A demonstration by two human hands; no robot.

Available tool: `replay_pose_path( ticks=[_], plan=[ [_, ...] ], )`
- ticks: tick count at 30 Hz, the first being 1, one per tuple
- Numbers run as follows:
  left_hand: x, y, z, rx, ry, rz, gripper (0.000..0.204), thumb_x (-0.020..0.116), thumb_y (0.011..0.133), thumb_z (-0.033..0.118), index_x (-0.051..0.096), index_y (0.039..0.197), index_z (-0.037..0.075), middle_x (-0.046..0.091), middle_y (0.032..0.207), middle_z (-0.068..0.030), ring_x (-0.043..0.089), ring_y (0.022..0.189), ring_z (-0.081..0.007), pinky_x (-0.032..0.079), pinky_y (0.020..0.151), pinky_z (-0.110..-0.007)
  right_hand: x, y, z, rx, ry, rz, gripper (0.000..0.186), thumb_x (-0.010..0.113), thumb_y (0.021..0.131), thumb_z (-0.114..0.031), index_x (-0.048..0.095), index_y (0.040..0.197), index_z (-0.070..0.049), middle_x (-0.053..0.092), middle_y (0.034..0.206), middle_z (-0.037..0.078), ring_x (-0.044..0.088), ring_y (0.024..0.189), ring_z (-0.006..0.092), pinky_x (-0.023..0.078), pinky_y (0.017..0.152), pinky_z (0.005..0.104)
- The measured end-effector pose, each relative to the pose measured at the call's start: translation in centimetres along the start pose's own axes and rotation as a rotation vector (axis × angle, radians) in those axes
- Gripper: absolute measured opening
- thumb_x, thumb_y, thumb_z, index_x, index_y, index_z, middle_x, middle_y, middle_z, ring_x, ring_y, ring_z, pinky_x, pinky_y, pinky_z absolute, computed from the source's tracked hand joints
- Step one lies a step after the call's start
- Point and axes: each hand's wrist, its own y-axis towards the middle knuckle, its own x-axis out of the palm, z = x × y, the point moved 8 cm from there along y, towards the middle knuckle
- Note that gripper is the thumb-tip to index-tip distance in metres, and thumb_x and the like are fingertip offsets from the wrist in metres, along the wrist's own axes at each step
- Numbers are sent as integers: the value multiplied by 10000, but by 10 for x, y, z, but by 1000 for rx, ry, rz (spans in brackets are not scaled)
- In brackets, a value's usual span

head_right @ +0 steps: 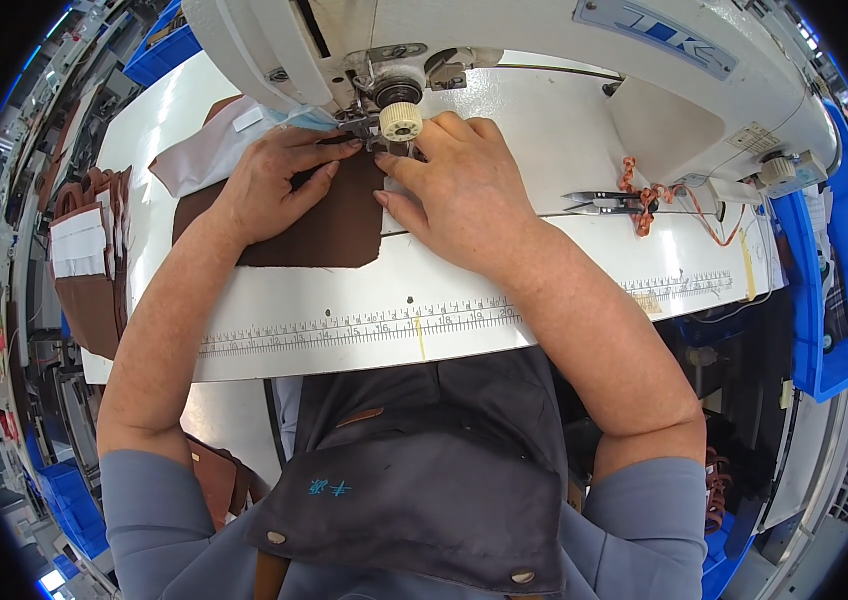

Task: Sewing and assembling brown leather bags using an industrial sewing machine.

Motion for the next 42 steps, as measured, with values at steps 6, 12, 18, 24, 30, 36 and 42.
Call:
replay_pose_path(
  ticks=[6, 12, 18, 24, 30, 36, 42],
  plan=[
    [-3, 1, 18, 2, 313, -25, 315, 726, 896, 248, 763, 1150, 65, 707, 1208, -88, 636, 1162, -281, 412, 1135, -487, -1, 1, 1, -16, 39, 38, 325, 746, 868, -305, 779, 1117, -99, 642, 969, 65, 582, 1012, 232, 447, 871, 385],
    [10, -15, 38, -128, 179, 113, 511, 761, 883, 309, 676, 1250, -36, 643, 1338, -166, 551, 1315, -351, 370, 1155, -581, -2, 1, 2, -24, 106, 46, 306, 747, 850, -260, 777, 1098, -83, 645, 978, 73, 582, 1015, 248, 456, 866, 394],
    [-3, -7, -1, 0, -127, -26, 439, 752, 915, 240, 686, 1292, 24, 684, 1276, -197, 651, 1182, -343, 479, 1060, -429, -2, 2, -4, -20, 139, 17, 320, 756, 842, -252, 771, 1097, -60, 674, 1019, 78, 587, 1034, 252, 455, 881, 396],
    [18, 19, -66, -347, -446, -154, 529, 896, 784, 202, 687, 1247, 53, 750, 1152, -81, 692, 1090, -227, 531, 989, -360, 1, 1, -15, -39, 147, -3, 351, 756, 850, -301, 771, 1112, -69, 690, 1093, 81, 587, 1070, 264, 441, 911, 405],
    [13, 39, -69, -176, -487, -90, 234, 868, 820, 184, 814, 1038, 116, 796, 944, 1, 679, 853, -69, 540, 885, -298, 3, 2, -10, 13, 144, -43, 398, 754, 852, -353, 768, 1168, -111, 666, 1085, 82, 573, 1037, 270, 429, 898, 401],
    [9, 41, -78, -155, -407, -39, 251, 864, 821, 170, 809, 1061, 122, 794, 934, 11, 679, 855, -63, 535, 910, -283, 1, 4, -10, -11, 135, -27, 417, 740, 863, -383, 760, 1189, -125, 656, 1062, 86, 566, 1018, 276, 421, 890, 411],
    [7, 34, -76, -276, -392, -56, 248, 830, 853, 176, 803, 1096, 135, 772, 1123, -31, 668, 1040, -132, 480, 1036, -323, 1, 3, -3, 5, 145, -24, 385, 754, 857, -356, 766, 1146, -102, 671, 1043, 92, 576, 1015, 283, 422, 886, 429]
  ],
)
